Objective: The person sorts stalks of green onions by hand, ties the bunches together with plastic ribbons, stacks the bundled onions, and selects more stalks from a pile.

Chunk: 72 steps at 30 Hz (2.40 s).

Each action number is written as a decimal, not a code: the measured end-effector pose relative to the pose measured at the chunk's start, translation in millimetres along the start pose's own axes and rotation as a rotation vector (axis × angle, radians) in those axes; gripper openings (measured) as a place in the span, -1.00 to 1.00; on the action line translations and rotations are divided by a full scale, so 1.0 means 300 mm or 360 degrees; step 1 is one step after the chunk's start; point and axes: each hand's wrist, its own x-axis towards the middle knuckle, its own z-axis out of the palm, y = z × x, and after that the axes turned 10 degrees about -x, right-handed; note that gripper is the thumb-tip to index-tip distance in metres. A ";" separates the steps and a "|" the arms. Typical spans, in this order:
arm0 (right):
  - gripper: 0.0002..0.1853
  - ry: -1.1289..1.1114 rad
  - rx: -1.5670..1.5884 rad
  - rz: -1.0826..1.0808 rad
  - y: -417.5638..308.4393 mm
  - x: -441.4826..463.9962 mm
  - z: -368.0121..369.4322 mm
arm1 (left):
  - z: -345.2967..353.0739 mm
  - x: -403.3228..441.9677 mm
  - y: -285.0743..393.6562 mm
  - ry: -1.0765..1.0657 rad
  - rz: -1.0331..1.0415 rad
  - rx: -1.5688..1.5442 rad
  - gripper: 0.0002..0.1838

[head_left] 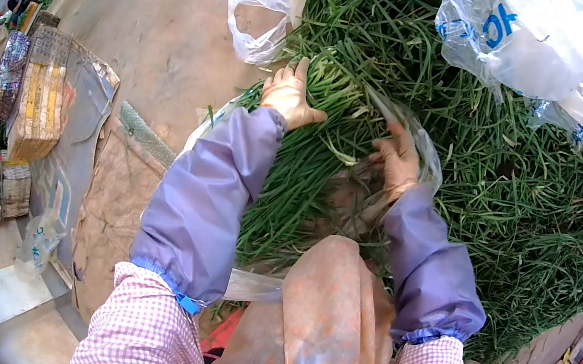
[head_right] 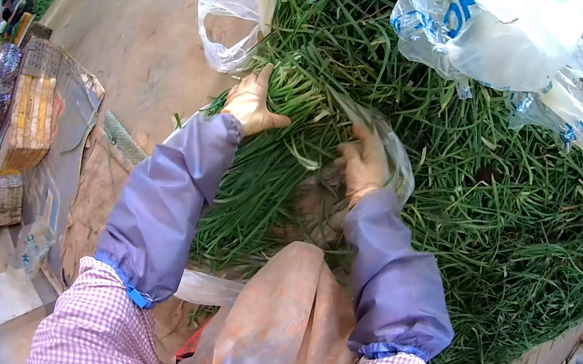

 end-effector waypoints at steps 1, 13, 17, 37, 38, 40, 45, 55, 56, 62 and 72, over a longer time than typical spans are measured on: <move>-0.40 0.0035 0.0108 0.0068 -0.015 0.026 -0.011 | -0.007 0.013 -0.016 -0.0028 0.0020 -0.0006 0.25; -0.40 0.0101 0.0096 0.0077 0.130 0.110 -0.056 | 0.152 -0.173 0.049 0.0397 0.0272 0.0323 0.49; -0.42 0.0124 0.0135 0.0068 0.112 0.079 -0.047 | 0.124 -0.139 0.045 0.0468 0.0197 0.0551 0.24; -0.19 0.0038 0.1021 0.0005 -0.027 -0.175 0.311 | 0.051 -0.184 -0.042 0.0488 0.0493 -0.0406 -0.31; -0.17 0.0043 0.1128 -0.0066 -0.047 -0.150 0.313 | 0.060 -0.204 -0.033 0.0512 0.0564 -0.0381 -0.31; -0.18 0.0013 0.1495 -0.0102 -0.046 -0.122 0.329 | 0.094 -0.248 -0.012 0.0520 0.0672 -0.0365 -0.26; -0.36 0.0237 0.1664 -0.0090 -0.020 -0.125 0.377 | 0.133 -0.338 0.034 0.0402 0.0670 -0.0218 -0.15; -0.40 0.0435 0.1545 0.0219 0.062 -0.208 0.303 | -0.053 -0.229 -0.057 0.0151 0.0433 -0.0918 -0.26; -0.39 0.0443 0.1561 0.0189 0.085 -0.239 0.297 | -0.072 -0.215 -0.056 0.0156 0.0363 -0.0822 -0.30; -0.31 0.0308 0.1748 0.0097 0.134 -0.390 0.230 | -0.125 -0.314 0.003 0.0234 0.1341 -0.0448 -0.29; -0.27 -0.0127 0.1793 0.0015 0.138 -0.456 0.199 | 0.145 -0.496 0.071 -0.0236 0.0717 -0.0053 -0.20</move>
